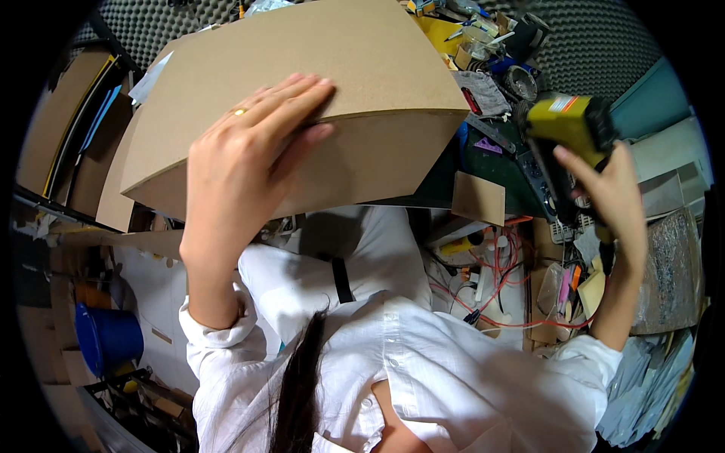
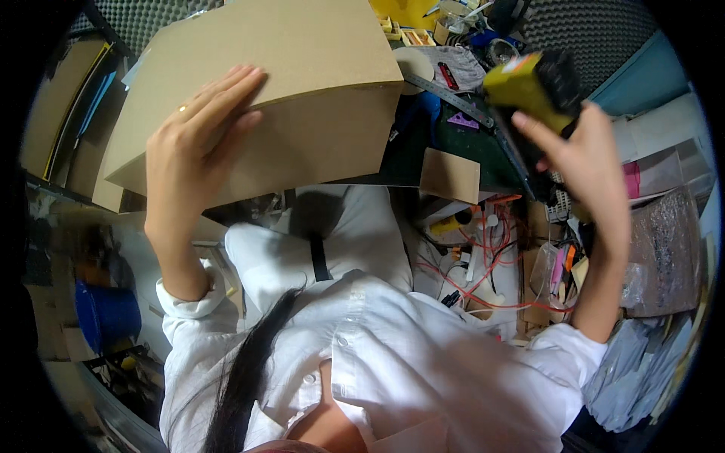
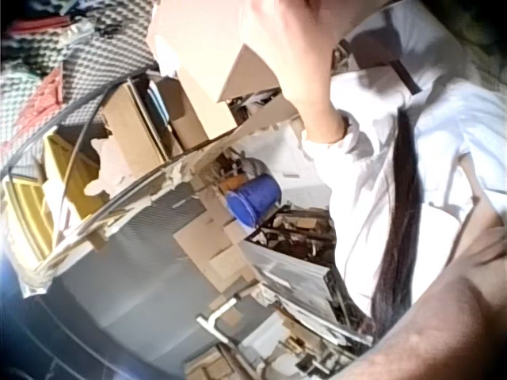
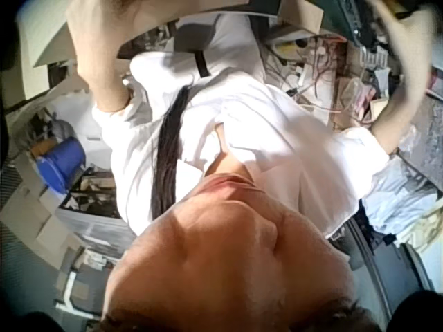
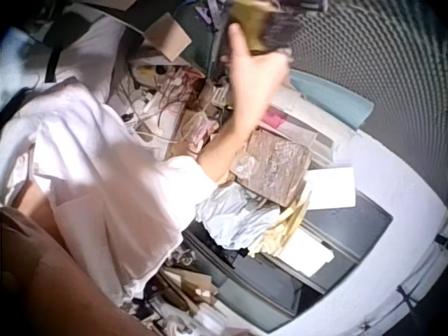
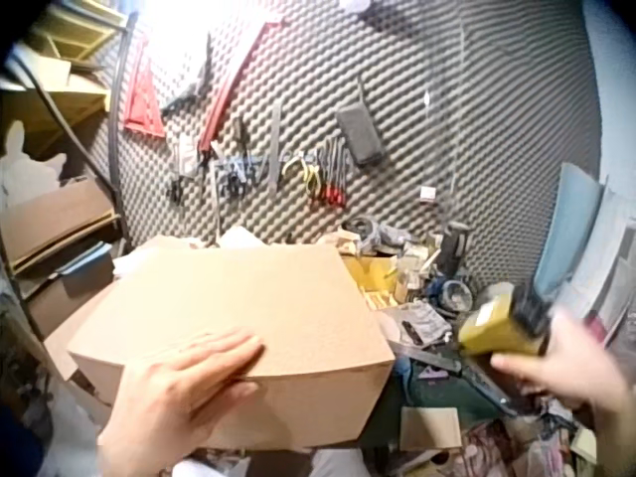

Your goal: The person assembles a cardboard box by folding the flaps and securing them with a staple gun. They repeatedly align the edges and staple the seams to form a closed box shape.

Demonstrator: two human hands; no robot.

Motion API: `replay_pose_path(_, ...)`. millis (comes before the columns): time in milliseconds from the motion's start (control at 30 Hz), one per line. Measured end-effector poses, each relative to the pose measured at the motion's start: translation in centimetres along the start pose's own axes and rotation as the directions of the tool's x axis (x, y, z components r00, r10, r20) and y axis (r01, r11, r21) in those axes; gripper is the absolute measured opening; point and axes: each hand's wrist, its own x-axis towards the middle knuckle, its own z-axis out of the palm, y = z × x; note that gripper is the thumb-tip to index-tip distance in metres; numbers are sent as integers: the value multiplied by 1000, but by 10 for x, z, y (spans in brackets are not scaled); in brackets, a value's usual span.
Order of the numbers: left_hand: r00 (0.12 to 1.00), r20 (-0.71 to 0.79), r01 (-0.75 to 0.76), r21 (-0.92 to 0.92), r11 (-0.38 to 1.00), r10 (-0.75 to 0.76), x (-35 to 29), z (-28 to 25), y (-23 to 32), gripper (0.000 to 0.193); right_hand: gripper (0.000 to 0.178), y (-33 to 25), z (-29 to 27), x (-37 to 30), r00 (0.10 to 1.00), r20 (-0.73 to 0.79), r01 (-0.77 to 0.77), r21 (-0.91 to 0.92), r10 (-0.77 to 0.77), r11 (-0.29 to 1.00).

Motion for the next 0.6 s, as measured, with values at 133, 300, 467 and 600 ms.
replay_pose_path(133,999,-36,-9,6,1000,9,-1,-1,-6,30,31,37,46,-12,962,-85,240,-205,-261,949)
replay_pose_path(300,999,34,-27,-21,999,27,-7,-10,-11,34,45,51,104,-13,957,-59,246,-345,-283,906)
replay_pose_path(467,924,-313,238,20,971,-220,-55,-34,-47,35,55,58,139,-12,967,-22,220,-421,-252,880)
replay_pose_path(600,606,-453,457,-474,752,-654,-97,-34,-86,50,61,69,161,-10,966,-40,219,-410,-257,885)
